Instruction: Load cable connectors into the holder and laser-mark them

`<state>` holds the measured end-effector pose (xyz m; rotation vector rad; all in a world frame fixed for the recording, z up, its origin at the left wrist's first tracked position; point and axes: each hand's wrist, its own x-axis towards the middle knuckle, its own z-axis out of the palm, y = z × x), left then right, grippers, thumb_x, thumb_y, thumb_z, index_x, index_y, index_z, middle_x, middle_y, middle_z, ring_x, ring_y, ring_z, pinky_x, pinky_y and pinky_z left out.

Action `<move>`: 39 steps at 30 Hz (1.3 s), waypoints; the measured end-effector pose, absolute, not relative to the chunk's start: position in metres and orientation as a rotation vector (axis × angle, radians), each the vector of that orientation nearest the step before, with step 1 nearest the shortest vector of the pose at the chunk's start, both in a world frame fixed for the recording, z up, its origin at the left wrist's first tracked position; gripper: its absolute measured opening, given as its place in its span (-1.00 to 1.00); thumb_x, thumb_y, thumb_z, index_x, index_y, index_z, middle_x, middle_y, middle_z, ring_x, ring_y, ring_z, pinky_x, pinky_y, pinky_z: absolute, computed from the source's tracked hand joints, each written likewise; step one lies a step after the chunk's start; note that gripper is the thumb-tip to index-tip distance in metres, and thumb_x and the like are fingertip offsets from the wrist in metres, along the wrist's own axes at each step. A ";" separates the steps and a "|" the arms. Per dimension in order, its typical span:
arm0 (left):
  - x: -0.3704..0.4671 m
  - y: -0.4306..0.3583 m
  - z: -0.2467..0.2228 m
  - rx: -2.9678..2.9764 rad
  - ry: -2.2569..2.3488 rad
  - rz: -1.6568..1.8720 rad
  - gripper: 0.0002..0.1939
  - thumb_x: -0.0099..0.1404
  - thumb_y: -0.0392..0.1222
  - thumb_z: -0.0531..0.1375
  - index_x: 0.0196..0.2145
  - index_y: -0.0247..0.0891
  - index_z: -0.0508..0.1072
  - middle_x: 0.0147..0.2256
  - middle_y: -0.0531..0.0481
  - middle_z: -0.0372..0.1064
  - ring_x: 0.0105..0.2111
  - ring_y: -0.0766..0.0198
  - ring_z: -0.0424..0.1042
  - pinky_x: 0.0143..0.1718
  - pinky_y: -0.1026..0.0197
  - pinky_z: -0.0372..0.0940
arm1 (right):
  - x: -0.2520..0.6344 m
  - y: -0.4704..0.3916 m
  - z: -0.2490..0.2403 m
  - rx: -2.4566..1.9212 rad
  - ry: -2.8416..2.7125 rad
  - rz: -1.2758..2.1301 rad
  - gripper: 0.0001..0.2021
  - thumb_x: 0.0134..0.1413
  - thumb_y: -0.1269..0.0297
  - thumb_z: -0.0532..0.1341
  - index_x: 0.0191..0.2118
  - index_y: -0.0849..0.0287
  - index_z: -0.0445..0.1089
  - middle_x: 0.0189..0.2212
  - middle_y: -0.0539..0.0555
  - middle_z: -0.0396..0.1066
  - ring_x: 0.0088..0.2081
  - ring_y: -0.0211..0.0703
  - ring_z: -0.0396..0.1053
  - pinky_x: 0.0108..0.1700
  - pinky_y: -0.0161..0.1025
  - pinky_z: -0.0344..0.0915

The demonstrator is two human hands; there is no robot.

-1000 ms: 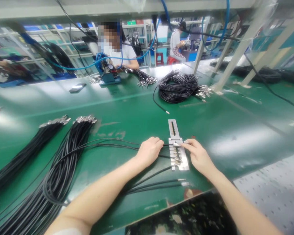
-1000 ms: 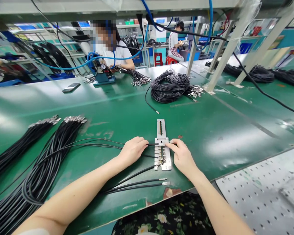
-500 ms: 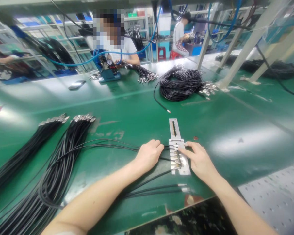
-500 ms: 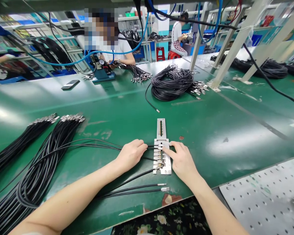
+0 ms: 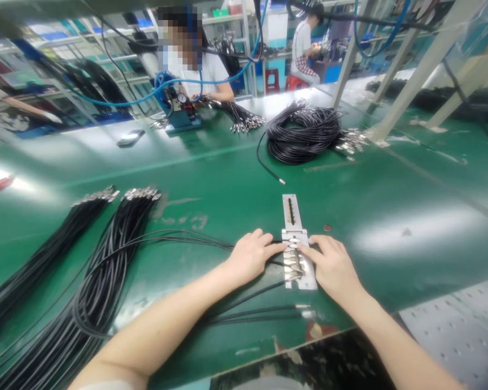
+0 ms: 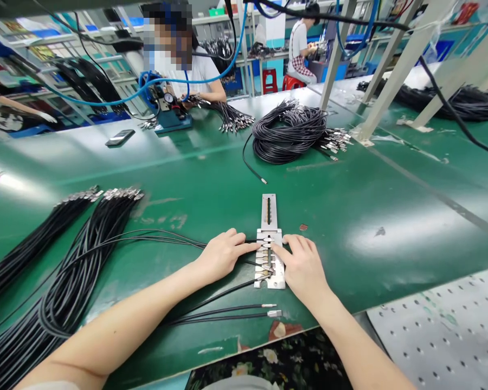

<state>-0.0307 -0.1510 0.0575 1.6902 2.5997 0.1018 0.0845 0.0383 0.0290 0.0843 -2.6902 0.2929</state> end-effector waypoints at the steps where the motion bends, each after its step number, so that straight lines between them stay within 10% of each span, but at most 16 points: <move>1: -0.029 -0.151 0.059 1.727 2.617 0.100 -0.60 0.32 -0.33 -0.06 0.05 0.01 0.24 -0.25 -0.03 0.26 -0.25 0.19 0.16 -0.32 0.18 0.12 | 0.085 0.039 0.028 0.088 -2.685 0.303 -0.64 0.05 0.57 0.03 -0.16 0.09 0.45 -0.22 0.14 0.34 -0.14 -0.03 0.24 -0.15 -0.08 0.20; 9: -0.025 -0.164 0.062 1.955 2.502 0.135 -0.79 0.34 -0.16 -0.01 -0.32 -0.27 0.36 -0.28 -0.05 0.30 -0.25 0.18 0.18 -0.26 0.14 0.12 | 0.091 0.048 0.025 0.084 -2.534 0.622 -0.56 -0.01 0.64 -0.08 -0.14 0.16 0.41 -0.21 0.13 0.28 -0.18 -0.15 0.30 -0.16 -0.17 0.31; 16: -0.028 -0.160 0.050 1.583 2.719 0.521 -0.82 0.35 -0.25 -0.03 -0.22 -0.25 0.36 -0.33 -0.01 0.35 -0.29 0.27 0.31 -0.26 0.25 0.21 | 0.094 0.043 0.028 0.132 -2.554 0.575 -0.54 -0.01 0.63 -0.09 -0.09 0.14 0.39 -0.19 0.13 0.27 -0.21 -0.17 0.30 -0.19 -0.19 0.33; 29: -0.017 -0.154 0.042 1.807 2.832 0.128 -0.77 0.31 -0.36 -0.08 -0.42 -0.27 0.31 -0.39 -0.02 0.22 -0.41 0.26 0.21 -0.48 0.24 0.14 | 0.093 0.037 0.029 0.238 -2.612 0.168 -0.66 0.07 0.55 0.01 -0.15 0.12 0.43 -0.15 0.16 0.31 -0.22 -0.12 0.24 -0.22 -0.17 0.21; 39: -0.022 -0.156 0.041 1.971 2.610 0.192 -0.68 0.37 -0.26 -0.12 0.03 -0.13 0.24 -0.34 -0.02 0.19 -0.38 0.25 0.18 -0.46 0.23 0.14 | 0.089 0.038 0.032 0.174 -2.655 0.318 -0.68 0.06 0.56 0.01 -0.24 0.14 0.46 -0.23 0.14 0.37 -0.20 -0.09 0.23 -0.24 -0.18 0.16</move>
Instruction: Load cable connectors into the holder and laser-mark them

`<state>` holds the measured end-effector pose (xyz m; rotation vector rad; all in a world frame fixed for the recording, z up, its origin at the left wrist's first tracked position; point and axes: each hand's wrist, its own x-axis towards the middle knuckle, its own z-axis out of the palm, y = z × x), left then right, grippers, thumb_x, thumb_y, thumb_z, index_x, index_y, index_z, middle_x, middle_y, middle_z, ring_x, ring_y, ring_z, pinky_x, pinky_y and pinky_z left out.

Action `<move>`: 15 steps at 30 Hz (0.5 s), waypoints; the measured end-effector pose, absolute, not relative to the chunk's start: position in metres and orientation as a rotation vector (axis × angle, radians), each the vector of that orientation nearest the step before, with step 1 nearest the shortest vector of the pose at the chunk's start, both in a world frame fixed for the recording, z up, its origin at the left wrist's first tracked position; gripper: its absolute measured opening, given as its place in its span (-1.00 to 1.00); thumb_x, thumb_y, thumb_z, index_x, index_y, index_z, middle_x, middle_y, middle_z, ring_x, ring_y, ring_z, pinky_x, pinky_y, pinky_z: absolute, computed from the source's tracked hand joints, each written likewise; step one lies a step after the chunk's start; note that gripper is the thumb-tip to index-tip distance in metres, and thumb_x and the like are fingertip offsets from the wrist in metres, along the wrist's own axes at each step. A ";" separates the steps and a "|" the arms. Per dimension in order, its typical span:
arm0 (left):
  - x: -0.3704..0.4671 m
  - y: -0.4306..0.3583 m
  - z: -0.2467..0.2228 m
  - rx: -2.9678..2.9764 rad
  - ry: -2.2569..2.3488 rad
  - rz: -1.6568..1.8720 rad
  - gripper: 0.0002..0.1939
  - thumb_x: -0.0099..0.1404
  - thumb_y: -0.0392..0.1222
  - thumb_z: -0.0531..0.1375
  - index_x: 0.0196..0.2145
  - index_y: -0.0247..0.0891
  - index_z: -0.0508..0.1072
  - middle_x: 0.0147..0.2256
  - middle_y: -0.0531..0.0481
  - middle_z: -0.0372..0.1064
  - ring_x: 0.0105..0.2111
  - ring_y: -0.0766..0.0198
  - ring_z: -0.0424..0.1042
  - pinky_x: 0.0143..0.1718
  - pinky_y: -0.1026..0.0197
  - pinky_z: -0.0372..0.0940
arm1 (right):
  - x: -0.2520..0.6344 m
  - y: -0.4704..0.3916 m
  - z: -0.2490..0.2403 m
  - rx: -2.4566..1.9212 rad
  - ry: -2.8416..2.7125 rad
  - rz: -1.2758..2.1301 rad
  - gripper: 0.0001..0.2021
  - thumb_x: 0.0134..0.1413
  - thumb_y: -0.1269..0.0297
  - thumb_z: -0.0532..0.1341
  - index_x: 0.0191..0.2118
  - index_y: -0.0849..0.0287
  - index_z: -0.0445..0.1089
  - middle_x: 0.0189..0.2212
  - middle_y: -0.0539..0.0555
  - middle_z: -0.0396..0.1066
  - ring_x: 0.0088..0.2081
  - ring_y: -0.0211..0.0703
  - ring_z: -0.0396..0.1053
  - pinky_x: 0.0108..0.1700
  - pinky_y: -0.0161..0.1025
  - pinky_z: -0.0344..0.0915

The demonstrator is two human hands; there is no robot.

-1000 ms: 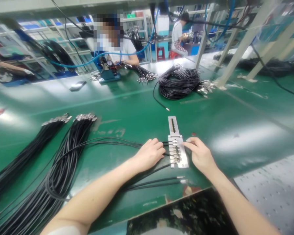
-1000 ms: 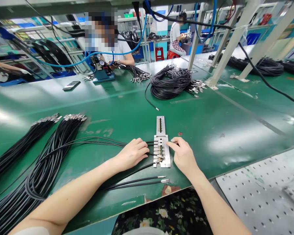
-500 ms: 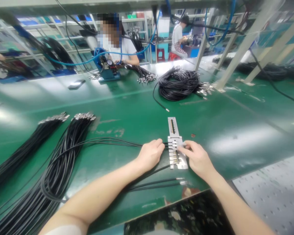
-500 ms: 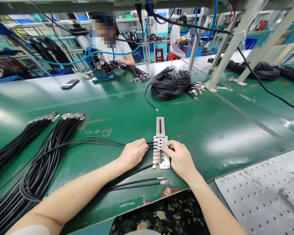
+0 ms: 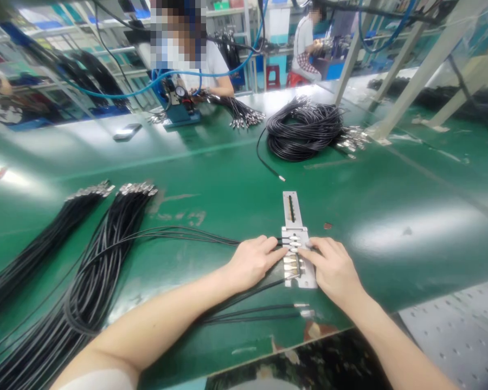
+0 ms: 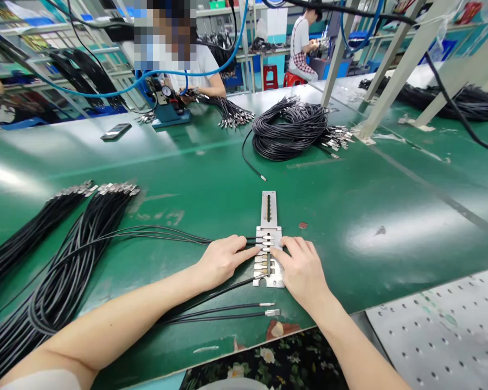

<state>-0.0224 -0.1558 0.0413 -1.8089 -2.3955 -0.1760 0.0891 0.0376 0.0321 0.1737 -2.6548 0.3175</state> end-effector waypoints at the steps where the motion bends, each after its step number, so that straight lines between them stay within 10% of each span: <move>1: -0.021 -0.155 0.044 -1.820 -2.412 -0.146 -0.68 0.37 -0.25 -0.13 0.02 -0.15 0.24 -0.33 -0.03 0.20 -0.36 0.23 0.18 -0.45 0.22 0.14 | 0.088 0.038 0.033 0.180 -2.660 0.324 -0.68 0.06 0.56 0.01 -0.24 0.15 0.46 -0.23 0.14 0.37 -0.20 -0.09 0.23 -0.24 -0.18 0.16; 15: 0.003 -0.170 0.079 -1.784 -2.572 -0.181 -0.82 0.31 -0.17 0.01 -0.20 -0.24 0.34 -0.23 -0.05 0.27 -0.24 0.18 0.21 -0.24 0.15 0.16 | 0.098 0.044 0.024 0.070 -2.601 0.603 -0.52 -0.04 0.62 -0.08 -0.08 0.13 0.39 -0.13 0.12 0.31 -0.11 -0.16 0.29 -0.10 -0.15 0.30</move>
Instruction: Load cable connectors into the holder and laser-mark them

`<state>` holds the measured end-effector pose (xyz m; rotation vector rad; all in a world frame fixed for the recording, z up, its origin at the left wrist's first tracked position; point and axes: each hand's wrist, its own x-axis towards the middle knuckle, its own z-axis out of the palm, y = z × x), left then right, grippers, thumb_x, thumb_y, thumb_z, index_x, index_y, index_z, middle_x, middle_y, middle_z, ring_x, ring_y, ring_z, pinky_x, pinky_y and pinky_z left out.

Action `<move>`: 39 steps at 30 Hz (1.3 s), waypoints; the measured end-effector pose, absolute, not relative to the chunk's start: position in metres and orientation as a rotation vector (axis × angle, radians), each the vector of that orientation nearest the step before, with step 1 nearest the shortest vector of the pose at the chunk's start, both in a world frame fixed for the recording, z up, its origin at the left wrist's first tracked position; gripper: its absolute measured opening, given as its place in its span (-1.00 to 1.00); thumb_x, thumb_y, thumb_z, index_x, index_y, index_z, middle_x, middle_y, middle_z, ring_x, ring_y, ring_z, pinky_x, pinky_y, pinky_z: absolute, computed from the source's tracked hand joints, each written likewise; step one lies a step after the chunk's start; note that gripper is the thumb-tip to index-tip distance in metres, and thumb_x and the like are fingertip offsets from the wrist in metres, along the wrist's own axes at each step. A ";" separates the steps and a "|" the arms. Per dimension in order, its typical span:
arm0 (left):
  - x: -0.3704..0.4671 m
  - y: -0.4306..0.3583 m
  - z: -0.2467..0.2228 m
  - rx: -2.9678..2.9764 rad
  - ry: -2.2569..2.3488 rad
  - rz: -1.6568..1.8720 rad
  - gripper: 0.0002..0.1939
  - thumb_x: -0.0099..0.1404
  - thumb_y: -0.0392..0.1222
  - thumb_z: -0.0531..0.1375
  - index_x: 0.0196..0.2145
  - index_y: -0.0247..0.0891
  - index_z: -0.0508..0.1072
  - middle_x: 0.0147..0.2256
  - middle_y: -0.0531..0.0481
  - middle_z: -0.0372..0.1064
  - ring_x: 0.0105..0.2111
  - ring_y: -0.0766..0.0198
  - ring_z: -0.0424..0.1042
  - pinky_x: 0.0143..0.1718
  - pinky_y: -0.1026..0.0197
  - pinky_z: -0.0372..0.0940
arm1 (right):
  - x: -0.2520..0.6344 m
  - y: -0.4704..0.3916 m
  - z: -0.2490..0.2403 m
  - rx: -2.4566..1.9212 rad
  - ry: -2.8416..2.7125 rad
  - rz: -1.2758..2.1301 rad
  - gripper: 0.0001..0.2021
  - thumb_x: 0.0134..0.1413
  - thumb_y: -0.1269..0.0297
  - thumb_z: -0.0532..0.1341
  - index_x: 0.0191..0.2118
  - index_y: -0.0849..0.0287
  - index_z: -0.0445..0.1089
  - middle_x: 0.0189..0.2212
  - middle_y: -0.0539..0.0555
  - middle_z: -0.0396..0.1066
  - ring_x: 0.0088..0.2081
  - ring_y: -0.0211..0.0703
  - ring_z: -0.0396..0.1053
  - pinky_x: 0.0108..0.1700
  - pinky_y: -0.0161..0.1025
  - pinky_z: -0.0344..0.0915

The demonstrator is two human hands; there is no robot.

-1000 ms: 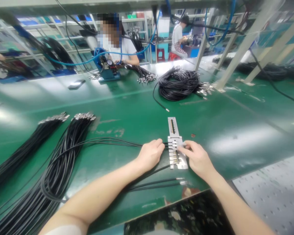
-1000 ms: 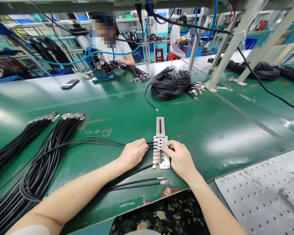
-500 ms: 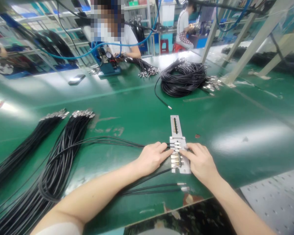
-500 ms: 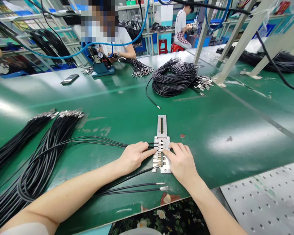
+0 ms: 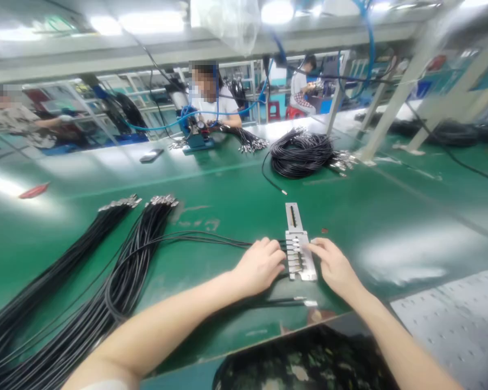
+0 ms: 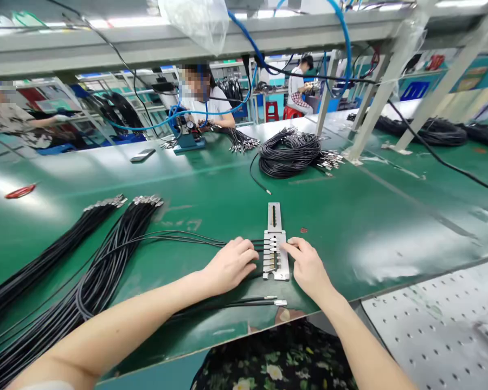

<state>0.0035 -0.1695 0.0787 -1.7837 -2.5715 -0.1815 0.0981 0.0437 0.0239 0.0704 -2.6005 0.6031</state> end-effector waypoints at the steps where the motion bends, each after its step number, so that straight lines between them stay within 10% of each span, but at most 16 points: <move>1: 0.008 -0.173 0.078 -1.811 -2.604 -0.218 -0.81 0.29 -0.10 0.04 -0.23 -0.25 0.34 -0.26 -0.03 0.28 -0.26 0.20 0.23 -0.25 0.17 0.18 | 0.099 0.045 0.024 0.054 -2.571 0.662 -0.50 -0.07 0.62 -0.09 -0.08 0.13 0.38 -0.15 0.11 0.31 -0.11 -0.18 0.31 -0.09 -0.18 0.31; 14: -0.002 -0.166 0.072 -1.430 -2.823 -0.464 -0.83 0.29 -0.33 -0.02 -0.26 -0.27 0.36 -0.27 -0.03 0.37 -0.26 0.25 0.37 -0.20 0.22 0.27 | 0.103 0.043 0.026 0.044 -2.504 0.653 -0.53 -0.14 0.61 -0.07 -0.19 0.11 0.44 -0.20 0.09 0.35 -0.14 -0.16 0.35 -0.11 -0.16 0.35; 24: 0.005 -0.145 0.058 -1.545 -2.744 -0.002 -0.77 0.16 -0.51 -0.06 -0.31 -0.31 0.30 -0.30 -0.10 0.26 -0.28 0.15 0.27 -0.36 0.18 0.30 | 0.106 0.039 0.028 0.150 -2.594 0.448 -0.52 -0.06 0.63 -0.07 -0.11 0.13 0.40 -0.13 0.15 0.32 -0.10 -0.10 0.28 -0.11 -0.11 0.31; 39: 0.003 -0.153 0.046 -1.688 -2.585 -0.151 -0.66 0.34 -0.34 -0.12 0.00 -0.14 0.26 -0.30 -0.03 0.25 -0.34 0.24 0.19 -0.41 0.26 0.22 | 0.104 0.031 0.031 0.190 -2.607 0.233 -0.61 -0.04 0.64 -0.03 -0.22 0.18 0.44 -0.19 0.16 0.39 -0.16 -0.04 0.26 -0.18 -0.11 0.22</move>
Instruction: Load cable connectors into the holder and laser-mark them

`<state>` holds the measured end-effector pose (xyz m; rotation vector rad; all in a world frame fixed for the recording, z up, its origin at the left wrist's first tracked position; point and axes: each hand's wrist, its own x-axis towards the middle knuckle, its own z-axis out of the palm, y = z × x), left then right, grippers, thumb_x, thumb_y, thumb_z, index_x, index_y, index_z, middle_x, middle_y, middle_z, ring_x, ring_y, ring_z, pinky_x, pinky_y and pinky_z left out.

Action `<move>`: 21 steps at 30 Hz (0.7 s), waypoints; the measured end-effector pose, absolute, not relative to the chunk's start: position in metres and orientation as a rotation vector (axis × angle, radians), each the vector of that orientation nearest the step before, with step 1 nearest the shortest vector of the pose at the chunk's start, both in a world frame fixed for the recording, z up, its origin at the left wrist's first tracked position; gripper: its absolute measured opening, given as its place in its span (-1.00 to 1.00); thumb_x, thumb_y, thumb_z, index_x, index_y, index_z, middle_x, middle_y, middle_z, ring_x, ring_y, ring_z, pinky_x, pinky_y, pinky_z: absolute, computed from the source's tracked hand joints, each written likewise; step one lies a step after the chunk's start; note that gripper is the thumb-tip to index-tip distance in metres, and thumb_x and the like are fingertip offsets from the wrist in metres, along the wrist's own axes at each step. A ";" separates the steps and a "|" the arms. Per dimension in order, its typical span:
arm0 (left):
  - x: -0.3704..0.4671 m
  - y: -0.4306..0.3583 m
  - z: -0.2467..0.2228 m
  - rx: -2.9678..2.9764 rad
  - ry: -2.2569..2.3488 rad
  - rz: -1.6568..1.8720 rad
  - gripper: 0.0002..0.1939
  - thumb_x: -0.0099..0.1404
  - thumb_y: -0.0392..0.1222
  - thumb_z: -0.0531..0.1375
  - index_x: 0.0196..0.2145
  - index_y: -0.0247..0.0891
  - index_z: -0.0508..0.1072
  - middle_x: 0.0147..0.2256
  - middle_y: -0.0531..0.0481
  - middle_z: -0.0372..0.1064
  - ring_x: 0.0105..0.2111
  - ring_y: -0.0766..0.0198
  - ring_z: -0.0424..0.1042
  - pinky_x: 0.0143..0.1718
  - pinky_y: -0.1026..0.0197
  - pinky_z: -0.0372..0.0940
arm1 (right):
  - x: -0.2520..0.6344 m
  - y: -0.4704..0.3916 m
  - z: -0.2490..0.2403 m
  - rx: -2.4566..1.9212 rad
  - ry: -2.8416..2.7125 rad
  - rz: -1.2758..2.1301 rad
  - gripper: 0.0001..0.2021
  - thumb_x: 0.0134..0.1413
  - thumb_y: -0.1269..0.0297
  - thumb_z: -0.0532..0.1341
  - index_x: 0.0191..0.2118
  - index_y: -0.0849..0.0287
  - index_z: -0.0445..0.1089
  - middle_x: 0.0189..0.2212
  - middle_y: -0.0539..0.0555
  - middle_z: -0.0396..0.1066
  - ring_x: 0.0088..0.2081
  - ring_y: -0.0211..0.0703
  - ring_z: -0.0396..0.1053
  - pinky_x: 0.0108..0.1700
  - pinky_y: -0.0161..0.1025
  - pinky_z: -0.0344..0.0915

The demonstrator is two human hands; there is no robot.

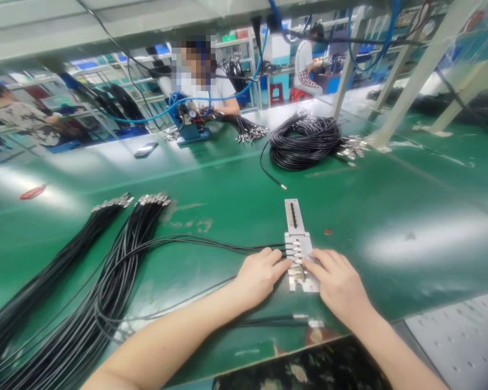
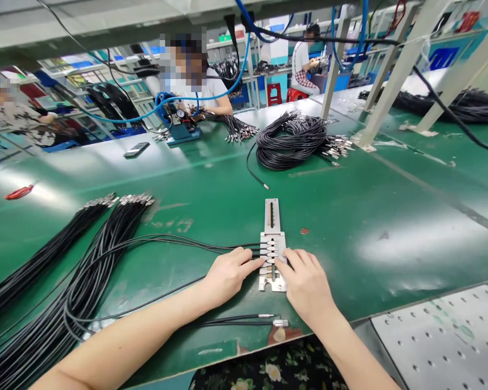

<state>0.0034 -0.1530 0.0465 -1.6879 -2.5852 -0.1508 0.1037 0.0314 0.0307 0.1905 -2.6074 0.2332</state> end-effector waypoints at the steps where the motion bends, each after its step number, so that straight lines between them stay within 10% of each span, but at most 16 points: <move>1: 0.003 -0.153 0.046 -1.694 -2.584 -0.158 -0.67 0.34 -0.33 -0.12 0.00 -0.15 0.25 -0.29 -0.04 0.26 -0.34 0.24 0.19 -0.40 0.25 0.22 | 0.104 0.032 0.031 0.185 -2.609 0.239 -0.61 -0.05 0.64 -0.03 -0.22 0.18 0.43 -0.19 0.16 0.39 -0.16 -0.04 0.25 -0.18 -0.11 0.22; 10: -0.003 -0.151 0.048 -1.678 -2.597 -0.387 -0.69 0.32 -0.36 -0.10 -0.10 -0.22 0.34 -0.33 -0.06 0.29 -0.33 0.24 0.23 -0.33 0.23 0.24 | 0.103 0.032 0.031 0.161 -2.625 0.311 -0.60 -0.04 0.62 -0.02 -0.17 0.16 0.42 -0.16 0.17 0.36 -0.16 -0.02 0.26 -0.19 -0.10 0.22; 15: -0.004 -0.153 0.068 -1.394 -2.672 -1.142 -0.78 0.30 -0.28 -0.03 -0.16 -0.29 0.36 -0.40 -0.02 0.30 -0.39 0.31 0.27 -0.32 0.27 0.23 | 0.103 0.037 0.031 0.071 -2.536 0.481 -0.59 0.06 0.55 -0.05 -0.01 0.19 0.32 -0.14 0.17 0.35 -0.14 -0.06 0.29 -0.13 -0.11 0.27; 21: 0.011 -0.155 0.082 -1.061 -2.748 -1.964 -0.87 0.17 -0.21 0.12 -0.36 -0.32 0.39 -0.54 0.08 0.25 -0.53 0.39 0.20 -0.48 0.35 0.15 | 0.104 0.030 0.048 -0.201 -2.210 1.024 -0.82 0.11 0.33 0.06 -0.30 0.14 0.42 -0.33 0.08 0.40 -0.24 -0.13 0.35 -0.16 -0.17 0.30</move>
